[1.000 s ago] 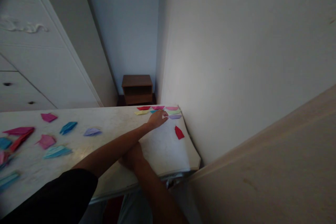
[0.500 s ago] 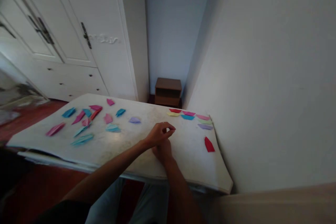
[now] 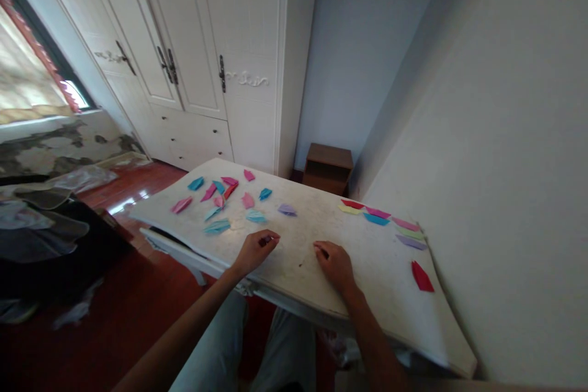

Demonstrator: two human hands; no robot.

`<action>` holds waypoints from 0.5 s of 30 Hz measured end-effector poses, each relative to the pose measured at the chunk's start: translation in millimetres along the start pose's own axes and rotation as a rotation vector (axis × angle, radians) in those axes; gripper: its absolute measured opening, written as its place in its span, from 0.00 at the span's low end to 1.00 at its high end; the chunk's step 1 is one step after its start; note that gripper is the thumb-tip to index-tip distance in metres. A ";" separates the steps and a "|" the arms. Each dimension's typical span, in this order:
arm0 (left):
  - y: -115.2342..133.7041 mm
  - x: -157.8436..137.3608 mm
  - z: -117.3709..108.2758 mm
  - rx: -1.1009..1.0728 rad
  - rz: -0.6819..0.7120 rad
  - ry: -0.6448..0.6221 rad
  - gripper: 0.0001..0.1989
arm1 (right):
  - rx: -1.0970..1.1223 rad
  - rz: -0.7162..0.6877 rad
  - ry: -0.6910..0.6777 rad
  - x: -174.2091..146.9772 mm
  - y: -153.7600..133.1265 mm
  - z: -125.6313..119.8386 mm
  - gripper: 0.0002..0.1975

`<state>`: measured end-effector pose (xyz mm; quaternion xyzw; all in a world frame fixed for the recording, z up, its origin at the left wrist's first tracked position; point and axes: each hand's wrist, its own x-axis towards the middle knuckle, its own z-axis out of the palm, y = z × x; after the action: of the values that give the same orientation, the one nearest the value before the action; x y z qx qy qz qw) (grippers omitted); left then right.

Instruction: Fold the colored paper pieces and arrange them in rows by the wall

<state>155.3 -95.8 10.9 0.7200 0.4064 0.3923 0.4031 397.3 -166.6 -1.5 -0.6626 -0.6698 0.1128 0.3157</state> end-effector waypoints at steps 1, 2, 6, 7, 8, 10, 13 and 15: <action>-3.4 -3.7 -2.7 -0.052 -0.018 0.012 0.11 | 0.013 0.021 0.003 0.1 0.3 0.3 0.17; -6.2 -6.6 -4.4 -0.109 -0.034 0.023 0.12 | 0.026 0.047 0.004 0.3 0.5 0.6 0.17; -12.2 -9.8 -5.0 -0.284 -0.071 0.064 0.14 | 0.073 0.145 0.007 1.7 -1.7 2.5 0.18; -12.8 -9.2 -4.4 -0.305 -0.073 0.075 0.14 | 0.091 0.157 0.013 2.6 -3.7 3.3 0.19; -13.1 -8.5 -3.9 -0.318 -0.072 0.086 0.14 | 0.108 0.163 0.019 3.9 -6.8 4.3 0.19; -13.1 -7.9 -3.3 -0.319 -0.063 0.107 0.13 | 0.138 0.165 0.032 8.2 -16.8 6.9 0.20; -11.9 -10.0 -3.9 -0.265 -0.017 0.086 0.11 | 0.157 0.130 0.034 19.9 -40.6 12.9 0.20; -10.6 -12.6 -5.2 -0.188 0.047 0.021 0.08 | 0.165 0.065 0.030 32.1 -59.7 19.3 0.19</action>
<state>143.3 -102.2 0.2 0.6842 0.3549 0.4457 0.4552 340.1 -136.5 26.3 -0.6573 -0.6317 0.1678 0.3751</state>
